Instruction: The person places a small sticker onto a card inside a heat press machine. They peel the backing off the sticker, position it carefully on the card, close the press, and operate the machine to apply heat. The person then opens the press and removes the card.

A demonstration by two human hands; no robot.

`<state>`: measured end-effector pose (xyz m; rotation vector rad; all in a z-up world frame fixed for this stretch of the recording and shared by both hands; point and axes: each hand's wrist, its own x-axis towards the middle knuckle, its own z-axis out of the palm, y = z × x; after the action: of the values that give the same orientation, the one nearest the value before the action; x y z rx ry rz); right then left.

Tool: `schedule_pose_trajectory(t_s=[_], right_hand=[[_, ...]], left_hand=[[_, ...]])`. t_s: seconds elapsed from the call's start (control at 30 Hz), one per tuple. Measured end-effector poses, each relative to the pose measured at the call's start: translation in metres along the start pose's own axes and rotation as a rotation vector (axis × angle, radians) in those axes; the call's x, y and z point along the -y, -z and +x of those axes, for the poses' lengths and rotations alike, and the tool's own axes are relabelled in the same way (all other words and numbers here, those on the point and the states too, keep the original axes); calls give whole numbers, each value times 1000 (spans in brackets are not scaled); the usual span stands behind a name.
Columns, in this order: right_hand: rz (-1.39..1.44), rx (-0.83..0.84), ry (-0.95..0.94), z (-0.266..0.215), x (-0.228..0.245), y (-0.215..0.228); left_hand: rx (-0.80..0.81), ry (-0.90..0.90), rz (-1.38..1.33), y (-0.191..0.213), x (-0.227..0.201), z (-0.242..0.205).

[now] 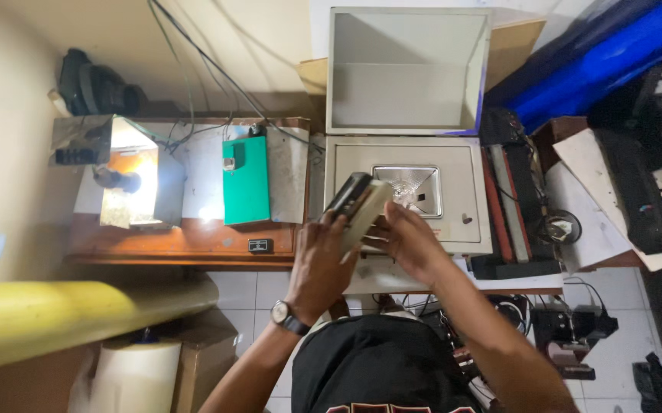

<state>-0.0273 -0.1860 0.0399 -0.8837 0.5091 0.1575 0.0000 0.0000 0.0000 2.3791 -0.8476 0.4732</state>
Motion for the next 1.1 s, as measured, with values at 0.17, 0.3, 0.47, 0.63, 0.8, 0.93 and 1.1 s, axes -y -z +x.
schedule_pose_trajectory(t_s=[0.17,0.3,0.47,0.63,0.8,0.93,1.1], right_hand=[[-661,-183,148,64,91,21],[-615,-243,381,168,167,97],[-1727,5,-178,130,165,158],[-1639,60,-304,71,95,226],[-1418,107,649,85,27,312],[-1304,-209,311,104,49,294],[-178,-211,257,211,180,242]], left_hand=[[7,334,-329,48,-2,4],[-44,425,-328,74,-10,0],[-59,657,-213,84,-29,-24],[-213,767,-65,71,-33,-40],[-241,865,1,59,-38,-38],[-268,909,6,49,-46,-32],[-194,957,-58,52,-59,-20]])
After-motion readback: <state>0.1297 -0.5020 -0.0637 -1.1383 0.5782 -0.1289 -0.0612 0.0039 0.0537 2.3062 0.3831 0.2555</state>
